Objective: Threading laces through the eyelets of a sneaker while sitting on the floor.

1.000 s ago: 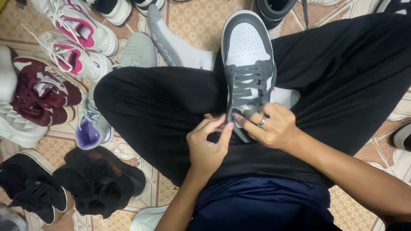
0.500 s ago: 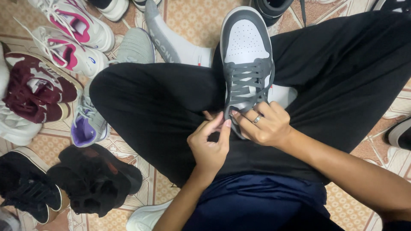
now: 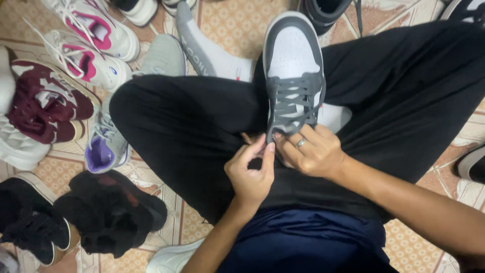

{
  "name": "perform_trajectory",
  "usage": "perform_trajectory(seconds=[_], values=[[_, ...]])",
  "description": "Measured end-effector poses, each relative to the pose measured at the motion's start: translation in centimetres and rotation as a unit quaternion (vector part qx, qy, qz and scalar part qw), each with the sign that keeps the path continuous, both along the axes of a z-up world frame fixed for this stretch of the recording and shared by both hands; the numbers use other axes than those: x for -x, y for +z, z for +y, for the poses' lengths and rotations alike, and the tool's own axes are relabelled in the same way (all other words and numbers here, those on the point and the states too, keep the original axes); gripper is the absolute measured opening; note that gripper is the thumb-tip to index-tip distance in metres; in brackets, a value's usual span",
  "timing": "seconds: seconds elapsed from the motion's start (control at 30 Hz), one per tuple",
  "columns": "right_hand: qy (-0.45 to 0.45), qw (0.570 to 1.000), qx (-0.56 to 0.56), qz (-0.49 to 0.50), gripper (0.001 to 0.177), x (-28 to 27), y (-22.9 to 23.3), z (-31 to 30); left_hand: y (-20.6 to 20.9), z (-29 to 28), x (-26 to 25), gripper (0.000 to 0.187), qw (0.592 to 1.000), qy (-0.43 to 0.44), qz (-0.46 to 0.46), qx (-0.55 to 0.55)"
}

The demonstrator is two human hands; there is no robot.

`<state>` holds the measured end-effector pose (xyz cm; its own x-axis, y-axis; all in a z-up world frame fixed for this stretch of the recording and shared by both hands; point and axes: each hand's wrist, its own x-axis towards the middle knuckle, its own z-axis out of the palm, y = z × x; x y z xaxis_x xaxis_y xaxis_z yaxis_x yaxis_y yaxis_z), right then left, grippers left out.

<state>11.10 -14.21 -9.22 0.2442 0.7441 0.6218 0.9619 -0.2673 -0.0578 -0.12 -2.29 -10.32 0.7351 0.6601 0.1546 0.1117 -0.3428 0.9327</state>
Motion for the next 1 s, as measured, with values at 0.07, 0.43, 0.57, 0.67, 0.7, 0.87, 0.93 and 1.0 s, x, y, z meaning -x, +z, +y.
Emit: perform_trajectory(seconds=[0.07, 0.43, 0.57, 0.67, 0.7, 0.87, 0.93, 1.0], values=[[0.007, 1.000, 0.001, 0.008, 0.028, -0.1, 0.6, 0.1, -0.3, 0.0, 0.1, 0.022, 0.999, -0.002, 0.010, -0.032], [-0.035, 0.999, 0.015, 0.033, 0.015, 0.5, -1.5, -1.1, 0.4, 0.0, 0.2, 0.018, 0.998, -0.043, 0.037, -0.027], [-0.030, 0.999, 0.018, 0.040, 0.020, 0.4, -1.4, -0.7, 0.4, 0.2, 0.1, 0.018, 0.997, -0.047, 0.037, -0.039], [-0.030, 0.999, 0.020, 0.031, 0.022, -0.3, 0.0, 0.5, 0.2, 0.2, 0.0, 0.017, 0.997, -0.042, 0.044, -0.040], [-0.028, 0.999, 0.021, 0.034, 0.022, -0.3, -0.1, 0.3, 0.2, 0.3, -0.1, 0.017, 0.997, -0.040, 0.047, -0.038], [0.021, 0.996, 0.076, 0.049, 0.022, -0.9, 0.4, 0.2, 0.2, 0.5, -0.3, 0.019, 0.997, -0.050, 0.052, -0.018], [0.022, 0.995, 0.081, 0.054, 0.024, -0.9, 0.4, 0.3, 0.1, 0.4, -0.3, 0.019, 0.997, -0.046, 0.053, -0.021], [0.025, 0.994, 0.085, 0.062, 0.026, -0.8, 0.3, 0.2, 0.2, 0.5, -0.4, 0.019, 0.997, -0.039, 0.055, -0.026]])
